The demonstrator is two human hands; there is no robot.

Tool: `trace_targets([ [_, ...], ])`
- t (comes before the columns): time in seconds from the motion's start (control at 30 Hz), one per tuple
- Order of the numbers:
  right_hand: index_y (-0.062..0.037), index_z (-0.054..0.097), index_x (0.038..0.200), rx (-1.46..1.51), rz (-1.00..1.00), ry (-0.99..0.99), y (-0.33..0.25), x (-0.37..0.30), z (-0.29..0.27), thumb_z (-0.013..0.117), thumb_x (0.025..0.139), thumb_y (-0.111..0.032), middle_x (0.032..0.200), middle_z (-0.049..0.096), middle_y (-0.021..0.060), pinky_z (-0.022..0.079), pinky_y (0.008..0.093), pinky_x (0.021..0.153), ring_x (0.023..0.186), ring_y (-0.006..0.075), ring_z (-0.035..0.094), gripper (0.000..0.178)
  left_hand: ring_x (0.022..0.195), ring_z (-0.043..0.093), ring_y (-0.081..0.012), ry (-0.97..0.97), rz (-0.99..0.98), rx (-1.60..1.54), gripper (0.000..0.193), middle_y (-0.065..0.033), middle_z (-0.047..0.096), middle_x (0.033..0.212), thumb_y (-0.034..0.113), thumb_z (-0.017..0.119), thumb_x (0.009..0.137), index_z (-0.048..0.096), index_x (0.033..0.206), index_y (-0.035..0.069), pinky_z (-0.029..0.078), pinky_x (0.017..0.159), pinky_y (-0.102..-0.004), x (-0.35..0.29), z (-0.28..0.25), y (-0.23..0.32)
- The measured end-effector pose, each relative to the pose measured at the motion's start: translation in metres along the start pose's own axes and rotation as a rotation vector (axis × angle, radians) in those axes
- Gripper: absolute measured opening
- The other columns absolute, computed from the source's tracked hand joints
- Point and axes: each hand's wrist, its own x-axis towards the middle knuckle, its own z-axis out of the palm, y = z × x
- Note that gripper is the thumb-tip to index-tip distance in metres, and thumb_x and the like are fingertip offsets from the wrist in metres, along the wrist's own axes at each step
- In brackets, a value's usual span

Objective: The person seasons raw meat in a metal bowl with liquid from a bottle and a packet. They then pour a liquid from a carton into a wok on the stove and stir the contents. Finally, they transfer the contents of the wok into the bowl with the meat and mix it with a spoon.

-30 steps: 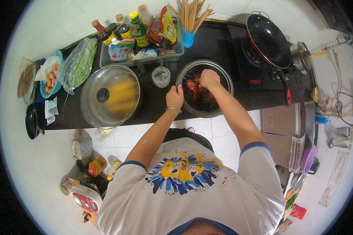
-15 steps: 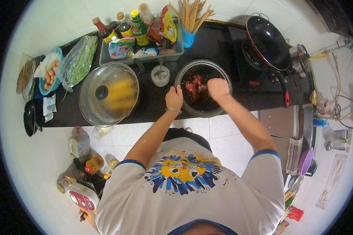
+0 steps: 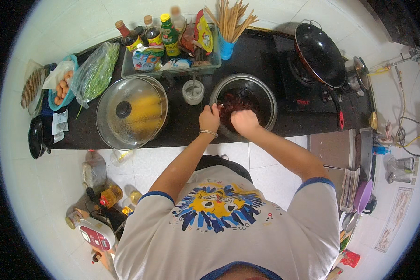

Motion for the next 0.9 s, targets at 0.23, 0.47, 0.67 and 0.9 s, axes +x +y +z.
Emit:
trace_targets([
  [0.23,-0.0038,0.062,0.072,-0.01,0.204,0.125,0.025,0.04,0.01,0.049,0.078,-0.012,0.074,0.065,0.0167,0.054,0.0369,0.057,0.066,0.0292,0.066,0.017,0.059,0.053,-0.0424,0.009,0.029,-0.055,0.044,-0.0243,0.052,0.061,0.035,0.044,0.091,0.049,0.069,-0.003,0.042,0.054,-0.0471,-0.001,0.001,-0.004],
  [0.47,-0.0069,0.069,0.077,-0.057,0.347,-0.064,0.073,0.011,0.025,0.049,0.079,-0.012,0.083,0.067,0.0137,0.054,0.0371,0.064,0.075,0.028,0.067,0.021,0.06,0.053,-0.0423,0.064,-0.029,-0.033,0.045,-0.0249,0.052,0.062,0.036,0.043,0.091,0.049,0.07,-0.003,0.041,0.055,-0.047,-0.007,0.006,0.001],
  [0.67,-0.0082,0.069,0.075,-0.085,0.246,-0.16,0.053,-0.025,0.023,0.051,0.077,-0.013,0.079,0.067,0.012,0.054,0.036,0.063,0.073,0.0261,0.067,0.018,0.06,0.053,-0.0425,0.063,-0.087,-0.03,0.045,-0.0245,0.053,0.062,0.036,0.043,0.091,0.049,0.07,-0.004,0.041,0.056,-0.0484,-0.011,0.003,0.01],
  [0.9,-0.008,0.068,0.071,-0.057,-0.008,-0.158,0.026,-0.03,0.009,0.053,0.073,-0.013,0.074,0.067,0.0111,0.053,0.036,0.059,0.069,0.0256,0.067,0.016,0.06,0.053,-0.0428,0.05,-0.068,-0.028,0.045,-0.0243,0.052,0.061,0.036,0.042,0.091,0.049,0.071,-0.003,0.04,0.057,-0.0483,-0.012,0.001,0.01],
])
